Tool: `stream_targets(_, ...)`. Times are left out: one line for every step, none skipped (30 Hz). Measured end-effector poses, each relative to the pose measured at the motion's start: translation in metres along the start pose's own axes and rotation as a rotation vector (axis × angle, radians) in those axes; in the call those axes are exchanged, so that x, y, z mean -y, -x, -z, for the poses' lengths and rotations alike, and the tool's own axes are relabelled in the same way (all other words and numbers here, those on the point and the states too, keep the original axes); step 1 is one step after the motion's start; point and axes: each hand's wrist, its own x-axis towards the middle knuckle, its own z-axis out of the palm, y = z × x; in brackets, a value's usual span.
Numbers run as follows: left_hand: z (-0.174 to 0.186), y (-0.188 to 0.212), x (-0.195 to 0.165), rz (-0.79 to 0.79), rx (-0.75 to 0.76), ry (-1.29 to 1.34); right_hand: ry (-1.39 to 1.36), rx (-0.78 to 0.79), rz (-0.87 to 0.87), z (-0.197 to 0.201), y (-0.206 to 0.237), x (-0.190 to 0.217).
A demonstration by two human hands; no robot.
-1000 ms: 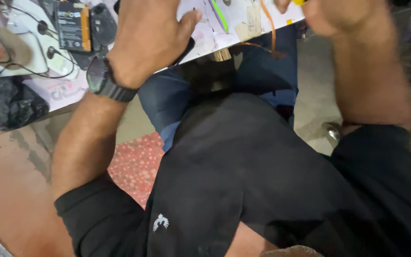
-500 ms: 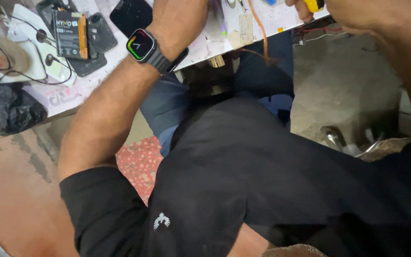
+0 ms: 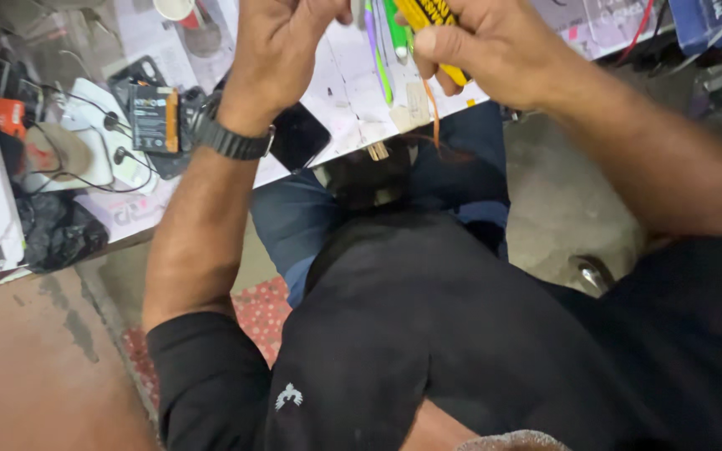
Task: The person applies adhesive to the edges of a smartphone frame and presses the back cover into place. They then inspect the device by turning it over and checking the seams.
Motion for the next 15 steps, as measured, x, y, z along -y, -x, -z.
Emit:
stream_targets(0.007,-0.001,-0.012,-0.006,0.059,-0.008,0.037,0.002,0.042,-0.002,-0.002,-0.002)
stream_targets(0.01,-0.003,-0.021,-0.01,0.118,-0.015,0.072,0.004,0.084,-0.002,-0.004,-0.004)
stream_targets(0.012,-0.006,-0.027,-0.021,0.13,-0.139,0.07,-0.008,0.078,-0.004,-0.004,-0.006)
stream_targets(0.013,-0.008,-0.033,-0.032,0.141,-0.264,0.068,-0.02,0.072,-0.006,-0.003,-0.008)
stream_targets(0.014,-0.01,-0.036,-0.043,0.152,-0.387,0.066,-0.032,0.066,-0.008,-0.004,-0.009)
stream_targets(0.016,-0.011,-0.039,-0.085,0.157,-0.404,0.223,-0.068,0.138,-0.008,-0.004,-0.01)
stream_targets(0.017,-0.011,-0.041,-0.127,0.163,-0.418,0.38,-0.104,0.207,-0.008,-0.004,-0.01)
stream_targets(0.017,-0.01,-0.042,-0.169,0.17,-0.429,0.537,-0.14,0.273,-0.009,-0.004,-0.01)
stream_targets(0.017,-0.01,-0.042,-0.168,0.171,-0.474,0.528,-0.159,0.267,-0.01,-0.003,-0.011)
stream_targets(0.017,-0.009,-0.041,-0.166,0.171,-0.518,0.52,-0.178,0.26,-0.013,-0.002,-0.011)
stream_targets(0.016,-0.008,-0.041,-0.166,0.169,-0.562,0.513,-0.196,0.254,-0.015,-0.001,-0.012)
stream_targets(0.014,-0.008,-0.04,-0.157,0.144,-0.614,0.554,-0.237,0.301,-0.018,0.001,-0.013)
stream_targets(0.011,-0.007,-0.038,-0.146,0.118,-0.668,0.592,-0.276,0.351,-0.023,0.001,-0.015)
stream_targets(0.008,-0.007,-0.037,-0.134,0.093,-0.723,0.622,-0.311,0.391,-0.027,0.001,-0.017)
stream_targets(0.006,-0.007,-0.035,-0.16,0.075,-0.715,0.653,-0.347,0.43,-0.031,0.001,-0.019)
